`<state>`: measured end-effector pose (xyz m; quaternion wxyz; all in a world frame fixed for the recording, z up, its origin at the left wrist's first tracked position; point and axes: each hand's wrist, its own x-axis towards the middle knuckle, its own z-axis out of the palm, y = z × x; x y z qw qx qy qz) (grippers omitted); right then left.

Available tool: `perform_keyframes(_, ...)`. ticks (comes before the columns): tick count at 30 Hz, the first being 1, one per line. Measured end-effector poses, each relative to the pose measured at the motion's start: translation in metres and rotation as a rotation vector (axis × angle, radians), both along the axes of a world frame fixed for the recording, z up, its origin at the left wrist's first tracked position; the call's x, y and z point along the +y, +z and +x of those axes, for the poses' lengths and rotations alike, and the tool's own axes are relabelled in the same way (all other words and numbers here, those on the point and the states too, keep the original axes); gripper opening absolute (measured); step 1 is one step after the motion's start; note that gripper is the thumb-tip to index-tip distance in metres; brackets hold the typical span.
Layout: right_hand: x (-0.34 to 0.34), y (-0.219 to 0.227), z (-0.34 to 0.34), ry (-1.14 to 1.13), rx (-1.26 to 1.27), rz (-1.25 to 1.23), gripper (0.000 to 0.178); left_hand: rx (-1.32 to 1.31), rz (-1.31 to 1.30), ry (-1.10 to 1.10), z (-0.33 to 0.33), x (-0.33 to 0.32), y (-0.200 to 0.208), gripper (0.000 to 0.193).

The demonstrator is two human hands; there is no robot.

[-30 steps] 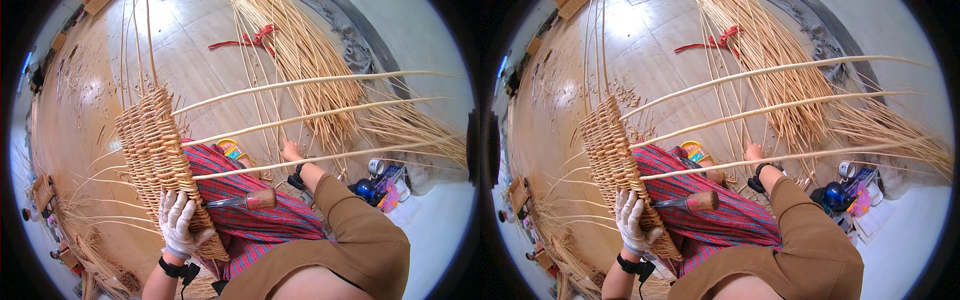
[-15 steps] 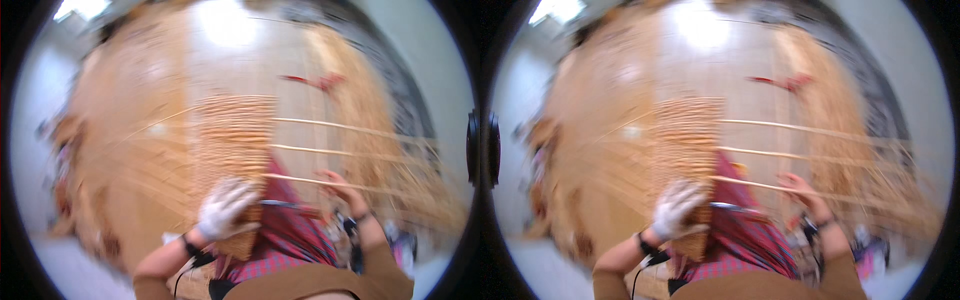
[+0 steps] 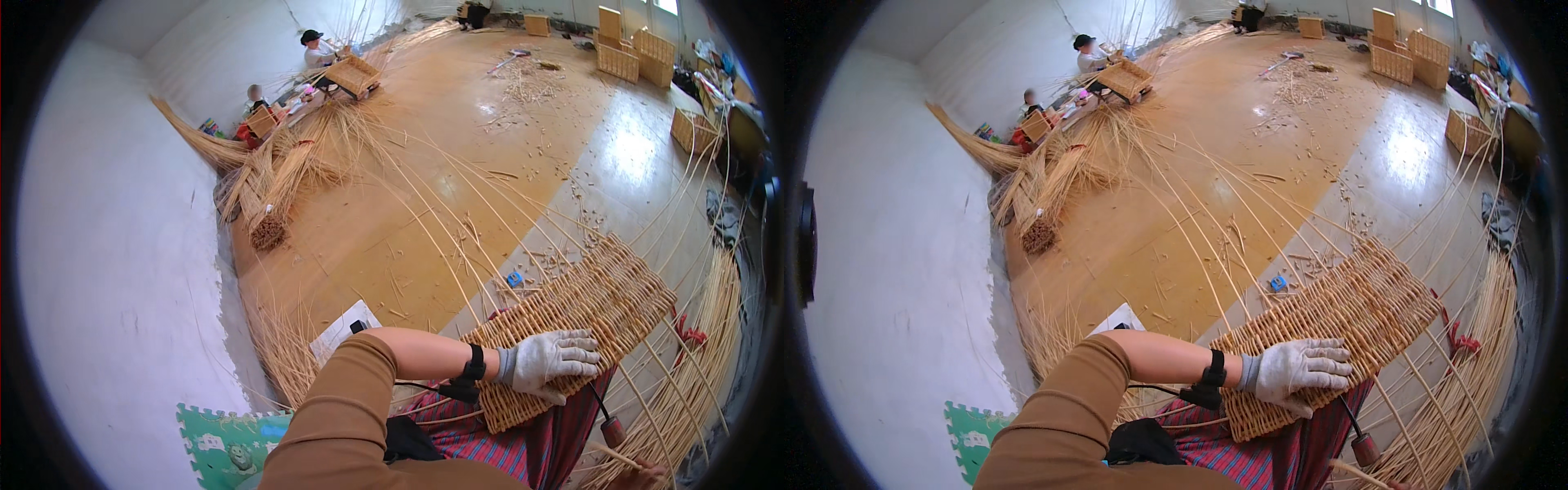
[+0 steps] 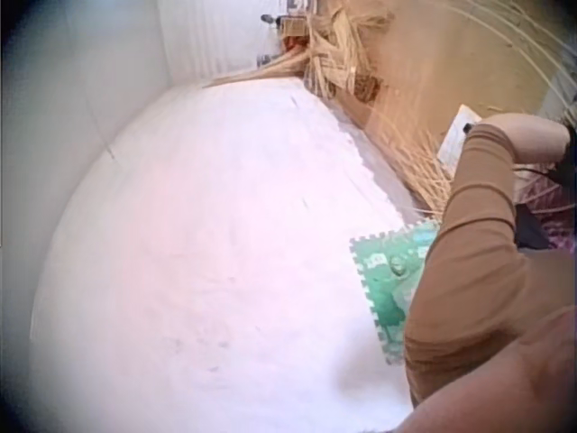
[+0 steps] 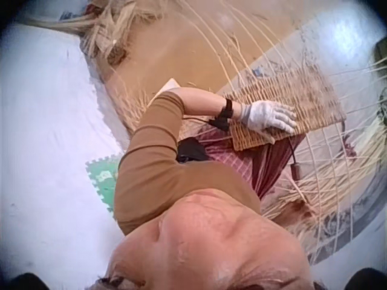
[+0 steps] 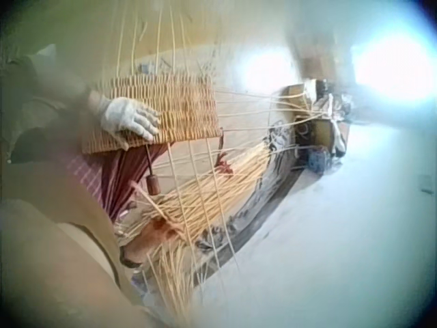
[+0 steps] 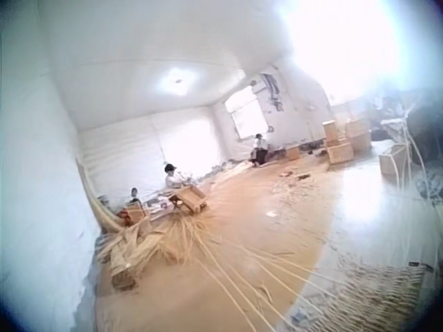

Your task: Weaving a wicker mat or basket using long stalks and manual tools.

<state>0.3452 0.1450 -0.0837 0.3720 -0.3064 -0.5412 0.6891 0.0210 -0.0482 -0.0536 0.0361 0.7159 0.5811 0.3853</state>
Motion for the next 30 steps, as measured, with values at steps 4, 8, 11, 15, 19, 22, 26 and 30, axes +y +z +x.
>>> perform_keyframes(4,-0.029,0.031,-0.007,-0.199,-0.033,0.301,0.021,0.013,0.029,0.030,0.000,-0.002,-0.007,0.077)
perform_keyframes(8,-0.040,0.063,-0.018,-0.227,-0.073,0.576,0.023,-0.036,0.043,0.042,0.002,-0.002,-0.007,0.090)
perform_keyframes(11,-0.038,0.073,-0.042,-0.041,-0.013,0.839,0.020,-0.072,0.011,0.086,0.004,-0.002,-0.004,0.095)
perform_keyframes(15,-0.043,0.077,-0.051,0.128,-0.295,0.766,0.015,-0.068,0.048,0.122,0.004,-0.003,0.004,0.099)
perform_keyframes(19,-0.026,0.082,-0.043,0.096,-0.214,0.286,0.015,-0.068,-0.112,0.172,0.000,-0.002,0.013,0.090)
perform_keyframes(22,-0.005,0.086,-0.015,0.152,-0.254,0.157,0.015,0.096,-0.172,0.182,-0.004,0.015,0.015,0.092)
perform_keyframes(26,0.003,0.087,0.008,0.055,-0.249,0.083,0.023,0.218,-0.253,0.082,-0.005,0.040,0.025,0.092)
perform_keyframes(30,0.012,0.096,0.006,0.147,-0.239,0.235,0.027,0.224,-0.212,0.038,-0.006,0.046,0.028,0.093)
